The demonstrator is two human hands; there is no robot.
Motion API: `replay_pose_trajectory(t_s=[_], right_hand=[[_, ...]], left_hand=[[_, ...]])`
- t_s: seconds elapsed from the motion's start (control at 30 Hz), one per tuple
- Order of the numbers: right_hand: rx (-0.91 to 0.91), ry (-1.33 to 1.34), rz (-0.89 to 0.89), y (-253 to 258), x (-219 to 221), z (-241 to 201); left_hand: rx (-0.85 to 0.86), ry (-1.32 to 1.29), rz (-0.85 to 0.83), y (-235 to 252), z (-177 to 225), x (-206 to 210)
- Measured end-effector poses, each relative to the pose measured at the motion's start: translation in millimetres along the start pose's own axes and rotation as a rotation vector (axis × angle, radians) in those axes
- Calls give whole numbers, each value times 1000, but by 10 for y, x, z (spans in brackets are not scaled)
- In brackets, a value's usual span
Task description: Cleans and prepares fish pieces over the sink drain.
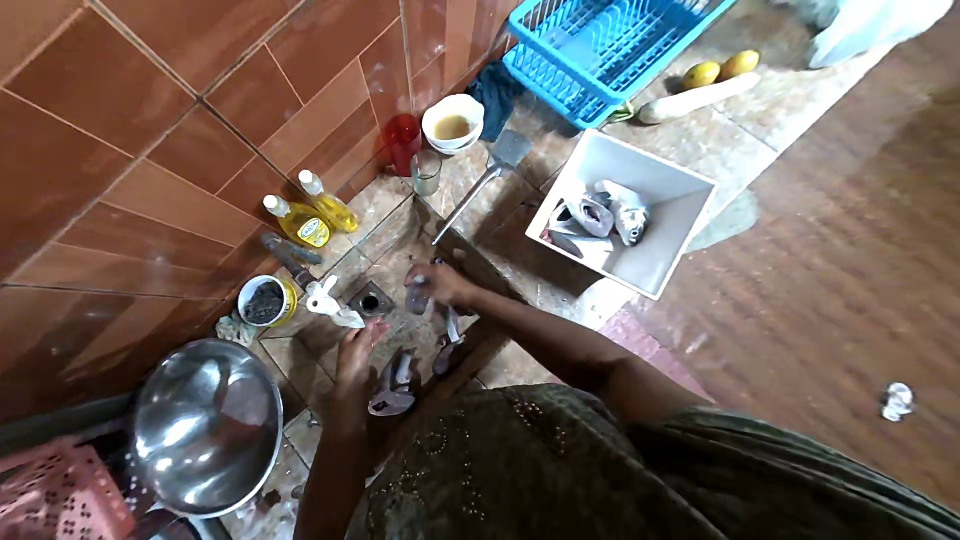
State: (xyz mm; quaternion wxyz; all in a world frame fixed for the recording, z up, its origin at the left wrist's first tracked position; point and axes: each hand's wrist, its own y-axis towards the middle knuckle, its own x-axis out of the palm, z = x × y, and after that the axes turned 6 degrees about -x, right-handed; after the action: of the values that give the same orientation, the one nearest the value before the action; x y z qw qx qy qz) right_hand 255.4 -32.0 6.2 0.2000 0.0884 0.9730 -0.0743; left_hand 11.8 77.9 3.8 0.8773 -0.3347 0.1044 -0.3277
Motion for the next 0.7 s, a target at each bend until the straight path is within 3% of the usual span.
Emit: replay_pose_trajectory(t_s=[0.17,0.27,0.37,0.47,0.6,0.7], right_hand=[[-57,-154,506,-775,-1106,-98],[94,-495,590,-1169,-1605,-156],[201,-699,484,-1282,-1751,-172],[12,-628,372,-1112,-1312,-116],[-172,-566,-258,-648,-230,481],[-192,-736,-617,-359,312,736]], left_hand=[[87,-57,-111,197,234,179],[60,342,-67,309,47,77],[-119,902,-56,328,-370,-67],[-172,1191,-83,118,-798,-95],[-41,1469,-137,-495,-876,24],[17,1406,-107,-585,-1166,8]])
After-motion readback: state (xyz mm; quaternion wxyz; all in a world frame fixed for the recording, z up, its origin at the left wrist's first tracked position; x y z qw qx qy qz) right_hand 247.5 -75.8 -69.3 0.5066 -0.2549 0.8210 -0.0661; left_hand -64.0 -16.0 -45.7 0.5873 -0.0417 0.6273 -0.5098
